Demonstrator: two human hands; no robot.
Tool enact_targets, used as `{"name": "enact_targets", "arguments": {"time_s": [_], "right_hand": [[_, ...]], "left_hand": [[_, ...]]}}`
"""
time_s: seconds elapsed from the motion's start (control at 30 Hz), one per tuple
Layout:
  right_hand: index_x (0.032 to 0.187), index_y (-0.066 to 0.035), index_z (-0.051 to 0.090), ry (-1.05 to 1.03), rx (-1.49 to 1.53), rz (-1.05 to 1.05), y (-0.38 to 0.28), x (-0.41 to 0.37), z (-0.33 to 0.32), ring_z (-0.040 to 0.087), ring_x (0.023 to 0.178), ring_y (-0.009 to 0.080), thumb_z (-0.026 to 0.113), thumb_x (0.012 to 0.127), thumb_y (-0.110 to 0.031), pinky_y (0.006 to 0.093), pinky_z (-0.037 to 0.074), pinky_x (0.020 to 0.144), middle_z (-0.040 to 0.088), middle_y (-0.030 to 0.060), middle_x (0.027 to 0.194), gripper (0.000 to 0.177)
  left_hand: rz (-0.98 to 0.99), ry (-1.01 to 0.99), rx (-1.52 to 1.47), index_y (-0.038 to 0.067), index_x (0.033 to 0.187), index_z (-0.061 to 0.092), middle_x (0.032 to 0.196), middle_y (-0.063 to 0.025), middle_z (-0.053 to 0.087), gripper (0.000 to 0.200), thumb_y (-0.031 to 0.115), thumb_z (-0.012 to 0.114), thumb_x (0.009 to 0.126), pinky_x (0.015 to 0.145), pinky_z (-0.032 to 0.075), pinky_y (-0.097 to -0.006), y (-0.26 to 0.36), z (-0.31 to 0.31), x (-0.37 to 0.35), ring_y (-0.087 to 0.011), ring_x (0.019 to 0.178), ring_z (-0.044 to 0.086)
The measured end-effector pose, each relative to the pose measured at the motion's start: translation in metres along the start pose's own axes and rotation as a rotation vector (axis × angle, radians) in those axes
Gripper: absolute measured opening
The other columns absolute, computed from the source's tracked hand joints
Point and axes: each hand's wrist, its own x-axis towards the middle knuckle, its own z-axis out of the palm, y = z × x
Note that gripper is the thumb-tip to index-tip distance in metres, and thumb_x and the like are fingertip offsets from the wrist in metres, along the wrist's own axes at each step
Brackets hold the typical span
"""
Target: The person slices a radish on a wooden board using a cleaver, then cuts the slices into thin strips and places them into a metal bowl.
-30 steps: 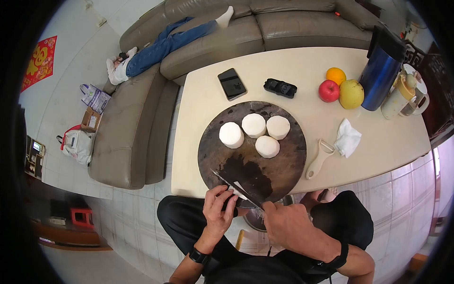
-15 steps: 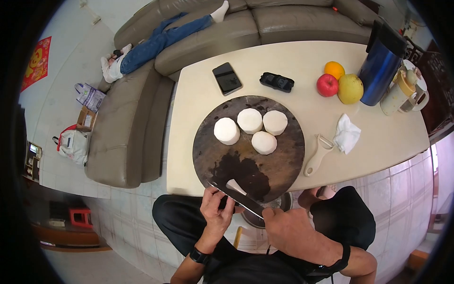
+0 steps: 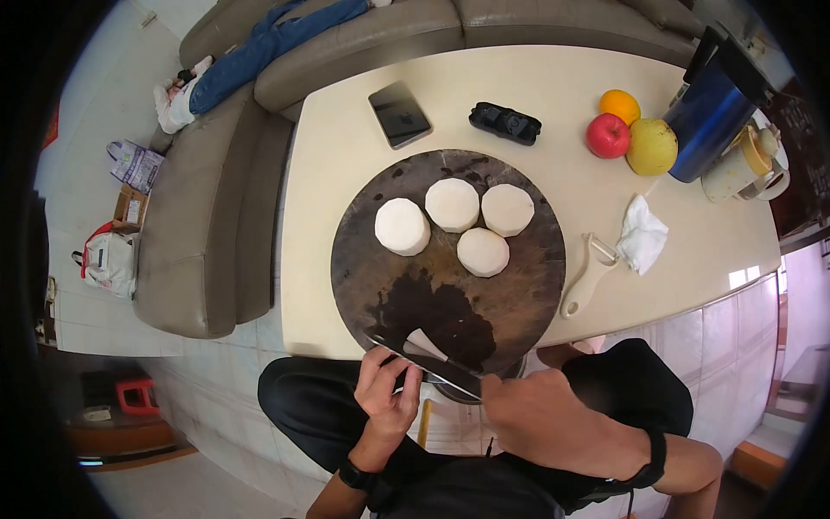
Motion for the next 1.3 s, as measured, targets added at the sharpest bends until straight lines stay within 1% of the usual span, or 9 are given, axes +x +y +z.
{"name": "enact_targets", "arguments": {"time_s": [0.23, 0.33, 0.5, 0.7, 0.77, 0.9, 1.03, 1.17, 1.3], "right_hand": [[0.081, 0.004, 0.054, 0.105, -0.116, -0.097, -0.008, 0.04, 0.017, 0.064, 0.051, 0.0321, 0.062, 0.069, -0.004, 0.0397, 0.05, 0.047, 0.061, 0.0156, 0.059, 0.017], [0.079, 0.001, 0.053, 0.168, -0.141, -0.052, -0.004, 0.037, 0.023, 0.063, 0.049, 0.0321, 0.062, 0.07, -0.006, 0.0411, 0.05, 0.047, 0.061, 0.0164, 0.058, 0.014], [0.08, -0.001, 0.053, 0.423, 0.003, 0.07, 0.005, 0.032, 0.017, 0.06, 0.054, 0.039, 0.062, 0.086, -0.013, 0.0479, 0.045, 0.05, 0.056, 0.0181, 0.054, 0.016], [0.08, 0.0, 0.054, 0.487, -0.007, 0.079, 0.005, 0.027, 0.008, 0.059, 0.058, 0.0426, 0.061, 0.086, -0.014, 0.0513, 0.045, 0.054, 0.058, 0.0216, 0.06, 0.016], [0.079, -0.001, 0.054, 0.516, -0.018, 0.044, 0.004, 0.027, 0.006, 0.059, 0.057, 0.0421, 0.061, 0.087, -0.015, 0.0511, 0.045, 0.054, 0.058, 0.0217, 0.06, 0.018], [0.079, 0.002, 0.054, 0.54, 0.052, 0.077, 0.001, 0.018, 0.003, 0.058, 0.059, 0.0442, 0.061, 0.086, -0.016, 0.0529, 0.043, 0.058, 0.057, 0.0233, 0.061, 0.021], [0.077, 0.002, 0.054, 0.564, 0.109, 0.078, 0.007, 0.016, 0.004, 0.058, 0.061, 0.0455, 0.063, 0.085, -0.015, 0.0529, 0.043, 0.059, 0.057, 0.0241, 0.062, 0.02], [0.075, 0.002, 0.054, 0.603, 0.123, 0.058, 0.009, 0.015, 0.007, 0.058, 0.061, 0.0459, 0.064, 0.083, -0.013, 0.0533, 0.043, 0.059, 0.057, 0.025, 0.062, 0.02], [0.075, 0.002, 0.054, 0.594, 0.113, 0.052, 0.009, 0.013, 0.007, 0.057, 0.06, 0.0456, 0.064, 0.083, -0.013, 0.0531, 0.043, 0.058, 0.057, 0.0252, 0.062, 0.02]], "left_hand": [[-0.018, 0.001, -0.016, -0.001, 0.088, 0.067, 0.096, -0.0148, 0.061, 0.022, -0.006, 0.076, 0.069, 0.072, 0.05, -0.0365, -0.005, -0.001, -0.003, -0.0299, 0.083, 0.061], [0.063, -0.047, -0.026, -0.001, 0.092, 0.067, 0.108, -0.0162, 0.063, 0.023, -0.004, 0.075, 0.071, 0.076, 0.05, -0.0372, -0.006, -0.001, 0.002, -0.0296, 0.084, 0.062], [0.121, -0.13, -0.02, 0.001, 0.101, 0.065, 0.105, -0.0149, 0.065, 0.029, -0.001, 0.075, 0.074, 0.081, 0.05, -0.0377, -0.004, -0.012, 0.014, -0.0318, 0.091, 0.063], [0.138, -0.233, -0.001, 0.004, 0.107, 0.063, 0.098, -0.0139, 0.062, 0.03, 0.004, 0.073, 0.079, 0.076, 0.048, -0.0399, -0.005, -0.014, 0.017, -0.0325, 0.09, 0.06], [0.056, -0.237, -0.09, 0.003, 0.105, 0.064, 0.096, -0.0145, 0.061, 0.026, 0.003, 0.071, 0.081, 0.075, 0.049, -0.0393, -0.001, -0.016, 0.017, -0.0337, 0.09, 0.06], [-0.203, -0.284, -0.29, 0.001, 0.105, 0.066, 0.1, -0.0125, 0.063, 0.017, 0.002, 0.065, 0.088, 0.073, 0.05, -0.031, 0.015, -0.022, 0.018, -0.0241, 0.088, 0.063], [-0.198, -0.429, -0.415, 0.001, 0.108, 0.066, 0.102, -0.0104, 0.064, 0.018, 0.002, 0.063, 0.09, 0.073, 0.049, -0.0288, 0.008, -0.022, 0.02, -0.0188, 0.084, 0.063], [-0.18, -0.558, -0.286, 0.0, 0.106, 0.066, 0.098, -0.0116, 0.063, 0.018, 0.006, 0.064, 0.089, 0.074, 0.051, -0.033, 0.012, -0.023, 0.032, -0.0255, 0.086, 0.064], [-0.028, -0.425, -0.088, 0.0, 0.105, 0.065, 0.097, -0.0133, 0.062, 0.019, 0.007, 0.065, 0.087, 0.076, 0.051, -0.0362, 0.003, -0.018, 0.037, -0.0313, 0.088, 0.064]]}}
